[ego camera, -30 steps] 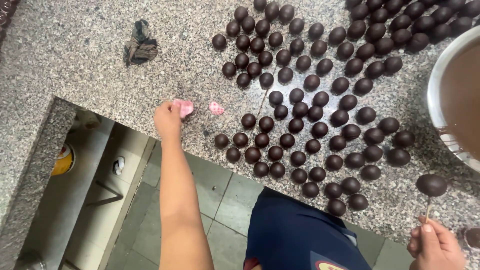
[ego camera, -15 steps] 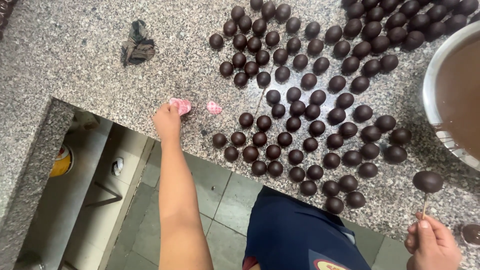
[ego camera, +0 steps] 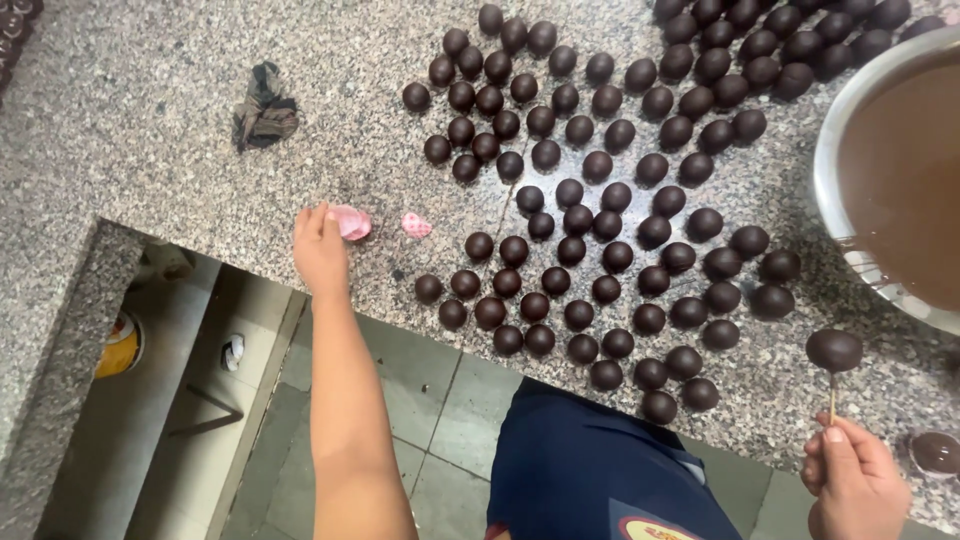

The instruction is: The person picks up chocolate truffle balls from the counter, spears each one on a wooden skewer, dips and rotates it in a large bowl of melted chocolate to coat it, then slides the coated truffle into a pink paper cup and sets it with the finished rows on the counter. Another worker at the same table dips truffles alongside.

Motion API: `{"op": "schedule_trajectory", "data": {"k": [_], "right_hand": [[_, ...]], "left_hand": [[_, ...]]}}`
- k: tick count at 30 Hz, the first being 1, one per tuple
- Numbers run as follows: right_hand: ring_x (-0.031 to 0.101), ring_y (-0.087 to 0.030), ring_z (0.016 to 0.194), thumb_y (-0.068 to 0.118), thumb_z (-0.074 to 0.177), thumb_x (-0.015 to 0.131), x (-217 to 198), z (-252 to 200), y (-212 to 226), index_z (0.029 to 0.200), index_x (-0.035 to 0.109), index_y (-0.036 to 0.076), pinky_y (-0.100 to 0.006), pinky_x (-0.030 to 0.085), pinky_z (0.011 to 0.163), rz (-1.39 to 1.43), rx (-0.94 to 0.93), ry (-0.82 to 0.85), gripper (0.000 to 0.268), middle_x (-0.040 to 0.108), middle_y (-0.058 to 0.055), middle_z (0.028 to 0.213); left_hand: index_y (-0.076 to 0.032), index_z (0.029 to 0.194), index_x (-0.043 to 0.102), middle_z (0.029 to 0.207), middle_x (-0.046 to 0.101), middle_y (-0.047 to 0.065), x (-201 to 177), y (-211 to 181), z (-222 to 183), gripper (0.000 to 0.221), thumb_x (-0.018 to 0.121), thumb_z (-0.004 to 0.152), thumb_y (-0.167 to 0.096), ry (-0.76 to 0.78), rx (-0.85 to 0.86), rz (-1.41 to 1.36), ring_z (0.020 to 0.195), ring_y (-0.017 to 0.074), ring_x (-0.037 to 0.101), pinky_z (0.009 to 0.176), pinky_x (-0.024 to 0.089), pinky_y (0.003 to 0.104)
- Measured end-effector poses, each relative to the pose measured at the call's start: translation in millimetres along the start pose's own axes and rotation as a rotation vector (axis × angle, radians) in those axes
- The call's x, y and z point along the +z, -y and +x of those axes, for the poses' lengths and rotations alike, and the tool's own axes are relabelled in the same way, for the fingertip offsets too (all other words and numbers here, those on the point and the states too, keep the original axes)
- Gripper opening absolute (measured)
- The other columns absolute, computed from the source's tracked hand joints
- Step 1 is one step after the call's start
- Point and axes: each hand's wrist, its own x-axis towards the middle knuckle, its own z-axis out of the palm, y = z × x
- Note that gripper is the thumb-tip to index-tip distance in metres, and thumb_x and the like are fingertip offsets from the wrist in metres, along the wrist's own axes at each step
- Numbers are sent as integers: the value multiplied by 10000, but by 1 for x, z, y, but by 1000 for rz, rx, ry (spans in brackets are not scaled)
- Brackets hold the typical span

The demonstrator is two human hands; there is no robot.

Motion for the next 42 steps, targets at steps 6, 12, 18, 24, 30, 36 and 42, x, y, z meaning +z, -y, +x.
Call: {"op": "schedule_trajectory", "data": {"k": [6, 12, 18, 24, 30, 36, 42], "right_hand": [[505, -111, 664, 58, 1151, 561, 3, 0, 13, 1232, 642, -82, -240, 386, 564, 7, 25, -10, 181, 624, -97, 861], [541, -99, 690, 128, 1108, 576, 12, -1, 23, 1258, 660, -16, -239, 416, 580, -90, 118, -46, 224, 644, -57, 908], [505, -85, 612, 207, 1012, 595, 16, 2, 69, 1198, 700, 22, -237, 388, 524, -138, 143, -132, 282, 632, -28, 808], [477, -70, 568, 183, 996, 593, -7, 63, 97, 1141, 701, 12, -238, 379, 496, -9, 25, -81, 248, 615, -18, 772], [582, -135, 667, 193, 980, 620, -30, 141, 129, 1114, 726, 40, -289, 456, 592, -349, -116, -98, 229, 672, -52, 809], [717, -324, 930, 235, 947, 640, -39, 234, 129, 1094, 741, 67, -410, 541, 825, -735, -378, -116, 244, 747, -157, 989], [686, -407, 955, 224, 947, 591, -39, 278, 130, 1032, 744, 80, -508, 522, 849, -987, -450, -74, 227, 734, -184, 995]], "left_hand": [[-18, 1110, 757, 1201, 660, 172, -8, -26, 1, 199, 680, 955, -114, -68, -118, -244, 1103, 261, 633, 992, 509, 370], [-45, 1023, 661, 1012, 663, 78, -11, 4, 1, 165, 706, 886, -126, -48, -312, -707, 878, 150, 653, 770, 558, 327], [-14, 1151, 606, 1102, 704, 102, -18, -55, -33, 312, 760, 890, 62, 81, -390, -1068, 972, 226, 730, 875, 628, 374], [-60, 1204, 622, 1070, 678, 52, 1, -54, -80, 110, 671, 1121, -5, 127, -477, -1150, 879, 157, 658, 769, 566, 308], [-47, 1085, 593, 1036, 648, 50, 20, -143, -153, 62, 561, 1094, 5, 365, -450, -1255, 875, 156, 650, 794, 565, 312], [-31, 1217, 613, 1115, 696, 124, 51, -232, -234, 197, 564, 1031, -72, 504, -688, -1194, 932, 224, 707, 823, 598, 371], [-10, 1247, 608, 1155, 702, 156, 56, -240, -295, 248, 559, 1038, -134, 520, -750, -1191, 944, 242, 709, 821, 596, 386]]}}
